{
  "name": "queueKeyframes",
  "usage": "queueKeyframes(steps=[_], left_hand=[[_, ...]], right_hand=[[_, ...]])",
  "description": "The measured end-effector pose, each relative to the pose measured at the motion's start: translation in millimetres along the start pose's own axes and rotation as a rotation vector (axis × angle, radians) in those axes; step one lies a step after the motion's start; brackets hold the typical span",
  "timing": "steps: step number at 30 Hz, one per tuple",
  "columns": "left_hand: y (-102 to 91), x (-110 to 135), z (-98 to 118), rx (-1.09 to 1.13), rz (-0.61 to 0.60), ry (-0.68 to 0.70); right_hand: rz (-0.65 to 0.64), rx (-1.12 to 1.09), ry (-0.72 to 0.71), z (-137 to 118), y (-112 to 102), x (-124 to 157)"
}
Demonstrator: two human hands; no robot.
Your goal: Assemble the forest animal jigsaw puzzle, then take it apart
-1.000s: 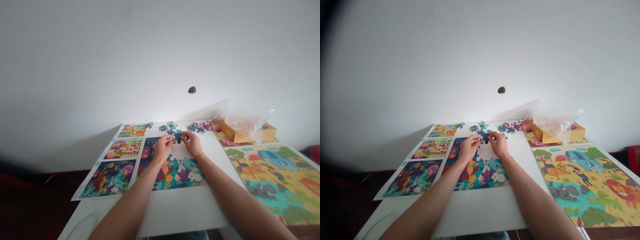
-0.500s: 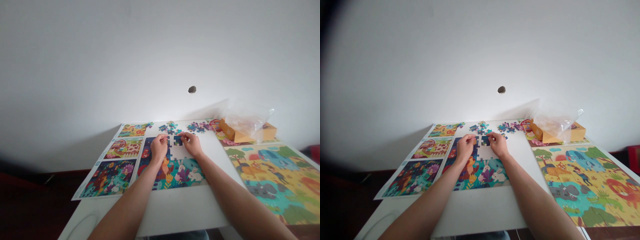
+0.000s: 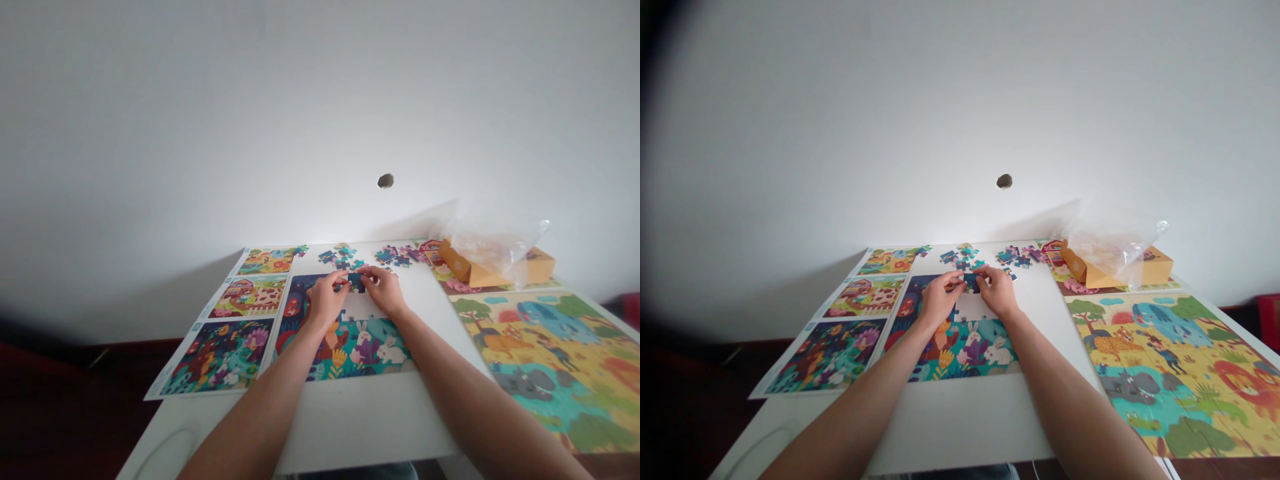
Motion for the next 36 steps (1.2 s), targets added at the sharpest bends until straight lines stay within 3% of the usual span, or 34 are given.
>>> queueKeyframes(steps=[9,12,18,28,33,36], left_hand=[[-0.5,4.5,-3.7,-0.270,0.013,-0.065],[0.6,4.8,-4.6,-0.295,0.017,-0.051],[-0.2,5.0,-2.6,-0.318,-0.024,-0.066],[-3.2,5.6,1.1,-0.360,-0.077,-0.116],[-5.1,6.0,3.5,-0.367,-0.078,-0.117],[-5.2,5.9,3.7,-0.369,-0.084,-0.123]], right_hand=[[0.104,0.347,0.142,10.0,-7.5,1.3],[0.049,0.354,0.109,3.5,-7.0,2.2],[-0.177,0.373,0.076,-6.8,0.0,3.1],[-0.065,0.532,0.223,-0.4,-8.6,1.6],[-0.168,0.504,0.106,-7.7,-1.6,3.1],[-0.191,0.542,0.115,-6.0,0.4,4.0]])
Point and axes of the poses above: each hand's wrist, its own x-axis away from the middle knuckle, its own y-axis out of the palm, z = x × y, the point moved 3 cm from there along -x, towards the middle knuckle, and after that the axes turned 14 degrees about -x, right-handed, at the moved point
